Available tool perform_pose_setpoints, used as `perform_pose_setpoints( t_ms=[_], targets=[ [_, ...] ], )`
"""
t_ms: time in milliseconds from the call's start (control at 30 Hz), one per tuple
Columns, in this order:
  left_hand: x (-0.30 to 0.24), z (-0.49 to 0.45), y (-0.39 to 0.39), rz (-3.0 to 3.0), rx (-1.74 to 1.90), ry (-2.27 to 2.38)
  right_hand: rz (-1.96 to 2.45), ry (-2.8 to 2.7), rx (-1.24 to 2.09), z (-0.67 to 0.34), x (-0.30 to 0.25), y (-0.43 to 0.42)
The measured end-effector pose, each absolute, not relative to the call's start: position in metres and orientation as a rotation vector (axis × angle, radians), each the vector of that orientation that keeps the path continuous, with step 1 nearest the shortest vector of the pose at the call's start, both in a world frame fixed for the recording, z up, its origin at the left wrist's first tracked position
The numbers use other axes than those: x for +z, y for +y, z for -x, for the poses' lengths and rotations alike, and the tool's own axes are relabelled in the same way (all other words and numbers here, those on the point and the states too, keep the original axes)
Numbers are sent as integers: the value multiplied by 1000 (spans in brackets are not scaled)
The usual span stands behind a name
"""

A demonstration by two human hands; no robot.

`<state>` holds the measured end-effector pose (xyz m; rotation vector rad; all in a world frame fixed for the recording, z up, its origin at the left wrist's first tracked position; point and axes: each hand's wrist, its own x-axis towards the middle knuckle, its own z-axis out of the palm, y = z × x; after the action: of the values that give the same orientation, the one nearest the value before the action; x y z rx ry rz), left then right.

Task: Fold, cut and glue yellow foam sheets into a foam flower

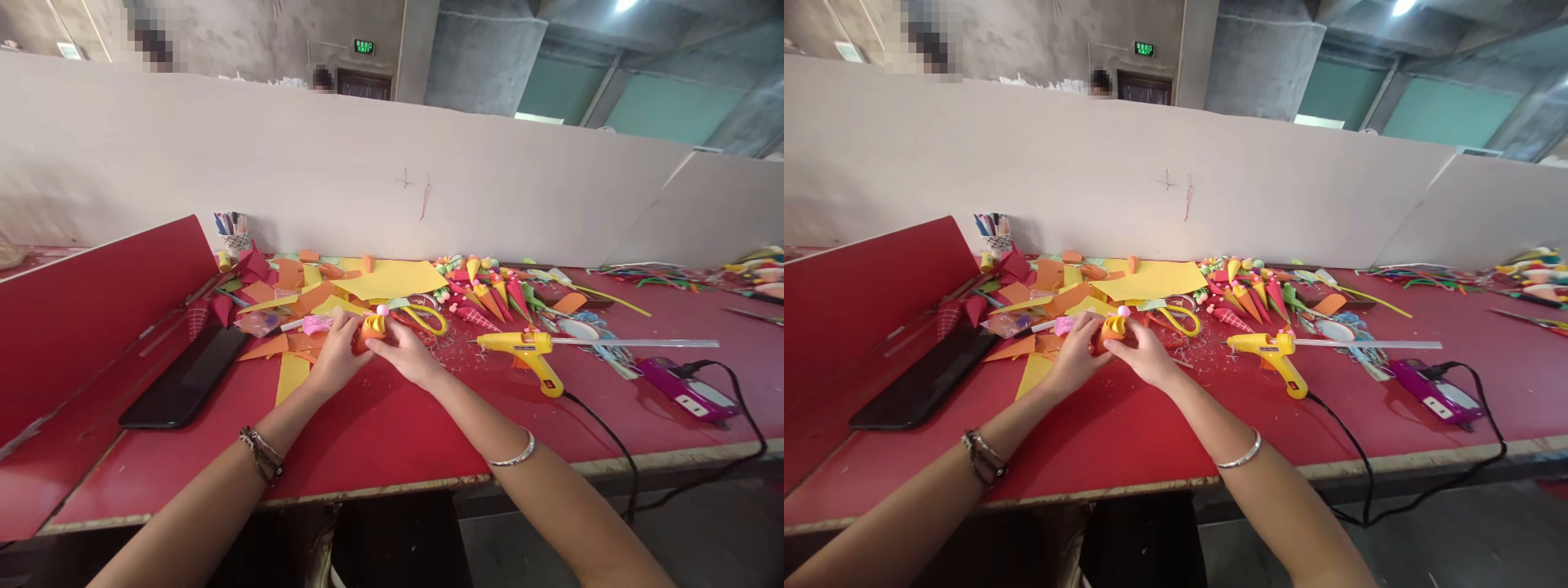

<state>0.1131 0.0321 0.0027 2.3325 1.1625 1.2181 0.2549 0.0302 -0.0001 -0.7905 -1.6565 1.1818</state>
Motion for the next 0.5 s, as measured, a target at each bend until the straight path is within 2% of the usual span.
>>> perform_pose_setpoints(
  t_ms=[100,200,333,500],
  targets=[
    [4,-100,41,-2415,1196,1170,828,-1573,1090,-258,-1,35],
    [0,-77,59,-2566,1191,1374,901,-1542,928,-263,1,40],
    [-19,-53,79,-2585,881,1828,1042,-1753,692,-272,5,40],
    [-34,-48,82,-2719,638,1918,1291,-2109,292,-278,3,38]
  ],
)
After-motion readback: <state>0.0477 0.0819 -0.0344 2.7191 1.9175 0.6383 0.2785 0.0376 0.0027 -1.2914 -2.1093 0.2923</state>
